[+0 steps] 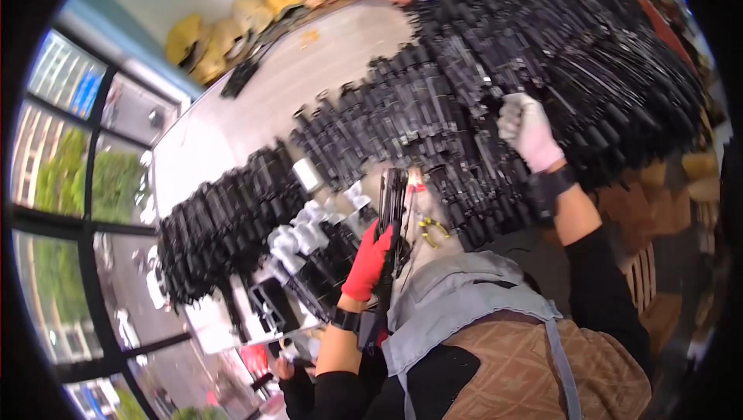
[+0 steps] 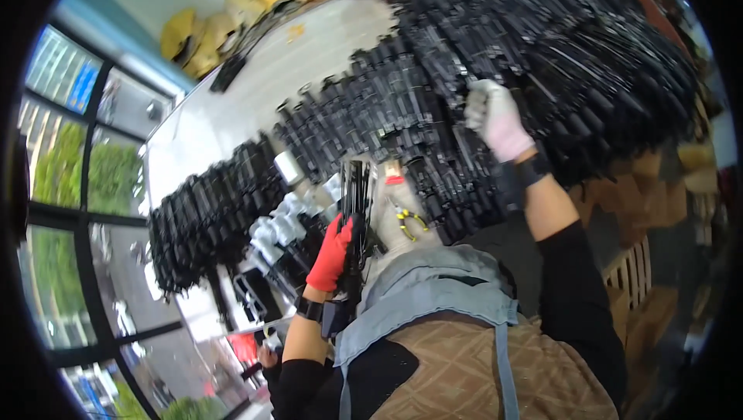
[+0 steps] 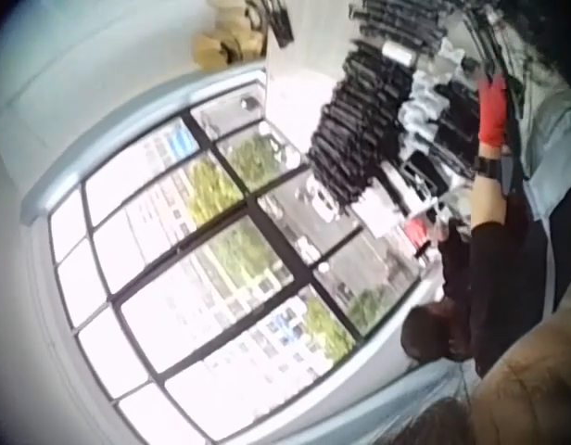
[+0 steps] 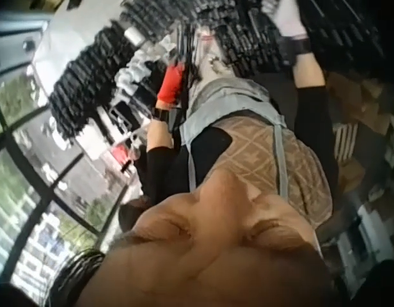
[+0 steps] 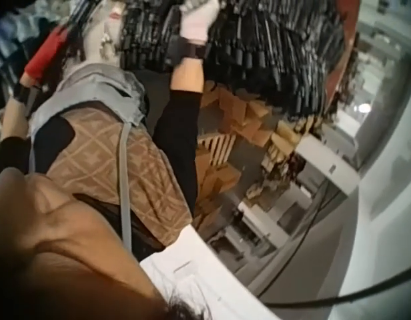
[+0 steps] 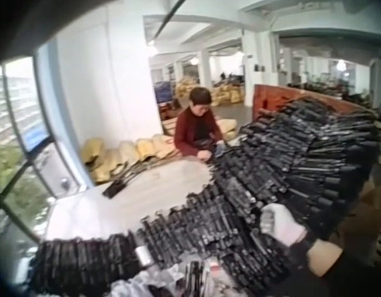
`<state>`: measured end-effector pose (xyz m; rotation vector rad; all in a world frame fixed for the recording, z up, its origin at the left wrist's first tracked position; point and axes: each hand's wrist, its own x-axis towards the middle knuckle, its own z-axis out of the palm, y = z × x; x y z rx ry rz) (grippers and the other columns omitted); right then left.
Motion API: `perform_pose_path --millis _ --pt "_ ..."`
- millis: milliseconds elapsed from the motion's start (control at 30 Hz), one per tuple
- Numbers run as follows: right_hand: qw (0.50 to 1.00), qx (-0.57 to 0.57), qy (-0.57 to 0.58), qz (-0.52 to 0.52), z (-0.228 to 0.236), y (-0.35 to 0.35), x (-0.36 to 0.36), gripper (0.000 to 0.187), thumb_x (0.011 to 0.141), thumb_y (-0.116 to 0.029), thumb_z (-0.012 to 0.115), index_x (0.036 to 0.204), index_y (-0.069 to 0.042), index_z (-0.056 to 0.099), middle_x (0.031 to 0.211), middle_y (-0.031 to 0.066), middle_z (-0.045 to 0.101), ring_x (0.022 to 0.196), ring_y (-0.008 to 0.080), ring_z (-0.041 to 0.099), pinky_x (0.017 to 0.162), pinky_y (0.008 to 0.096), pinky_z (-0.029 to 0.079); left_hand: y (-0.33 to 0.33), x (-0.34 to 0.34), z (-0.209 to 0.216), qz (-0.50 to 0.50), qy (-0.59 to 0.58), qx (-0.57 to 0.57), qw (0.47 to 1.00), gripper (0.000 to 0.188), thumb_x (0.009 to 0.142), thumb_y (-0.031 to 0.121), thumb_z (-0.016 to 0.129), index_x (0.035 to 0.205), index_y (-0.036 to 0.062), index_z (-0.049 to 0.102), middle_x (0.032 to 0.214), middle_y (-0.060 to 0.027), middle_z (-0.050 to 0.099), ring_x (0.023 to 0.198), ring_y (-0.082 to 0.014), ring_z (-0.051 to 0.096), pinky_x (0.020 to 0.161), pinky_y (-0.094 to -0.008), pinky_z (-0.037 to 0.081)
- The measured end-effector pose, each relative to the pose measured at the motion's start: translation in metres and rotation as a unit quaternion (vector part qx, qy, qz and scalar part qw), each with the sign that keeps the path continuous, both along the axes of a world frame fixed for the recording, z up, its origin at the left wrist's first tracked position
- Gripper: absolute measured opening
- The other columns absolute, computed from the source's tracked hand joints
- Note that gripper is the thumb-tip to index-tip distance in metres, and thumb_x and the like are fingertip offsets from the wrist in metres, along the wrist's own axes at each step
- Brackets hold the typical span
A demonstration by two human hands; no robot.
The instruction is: The person picks up an umbrella frame, opens it, and closes it. They then use pliers to cut a wire on the frame before placing it into a plastic sleeve and setting it onto a pile.
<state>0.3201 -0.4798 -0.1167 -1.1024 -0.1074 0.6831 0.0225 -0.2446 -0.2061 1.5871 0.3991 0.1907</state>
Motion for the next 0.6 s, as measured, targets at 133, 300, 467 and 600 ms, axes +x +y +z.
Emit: perform_pose_path --millis 133,300,467,600 --pt "0.978 -0.038 0.072 0.193 -0.019 0.037 -0.063 0.029 0.096 -0.031 0.051 0.097 -0.005 0.064 0.059 -0.0051 0.042 0.048 0.0082 0.039 0.046 0.0233 0.033 -0.001 0.012 0.017 -0.031 0.042 -0.372 0.927 0.056 0.096 0.052 0.049 0.125 0.0051 0.055 0.087 -0.0092 0.068 0.063 -0.0216 0.066 0.054 -0.03 0.052" --pt "0.871 0.01 0.277 0.406 -0.039 0.075 -0.16 0.033 0.096 -0.036 0.054 0.11 -0.007 0.06 0.08 0.0049 0.06 0.067 0.0186 0.062 0.06 0.0343 0.052 0.01 0.048 0.039 0.047 -0.202 -0.44 0.874 0.061 0.1 0.054 0.036 0.142 0.0111 0.04 0.113 -0.0134 0.065 0.083 -0.0225 0.07 0.065 -0.0322 0.057" --pt "0.928 -0.003 -0.008 0.373 0.011 0.103 -0.156 0.035 0.095 -0.036 0.058 0.111 -0.006 0.058 0.087 0.0031 0.062 0.072 0.0174 0.061 0.065 0.0371 0.051 0.042 0.046 0.069 0.15 -0.244 -0.432 0.855 0.063 0.099 0.055 0.036 0.147 0.0152 0.033 0.132 -0.0166 0.056 0.11 -0.0264 0.062 0.087 -0.042 0.054" --pt "0.788 -0.106 -0.576 0.19 0.018 0.133 -0.137 0.036 0.096 -0.035 0.056 0.109 -0.002 0.057 0.085 0.0078 0.064 0.066 0.0198 0.062 0.06 0.0355 0.05 0.025 0.053 0.113 0.068 -0.379 -0.415 0.824 0.067 0.097 0.057 0.04 0.145 0.0097 0.037 0.139 -0.0187 0.05 0.124 -0.0297 0.052 0.101 -0.0482 0.044"
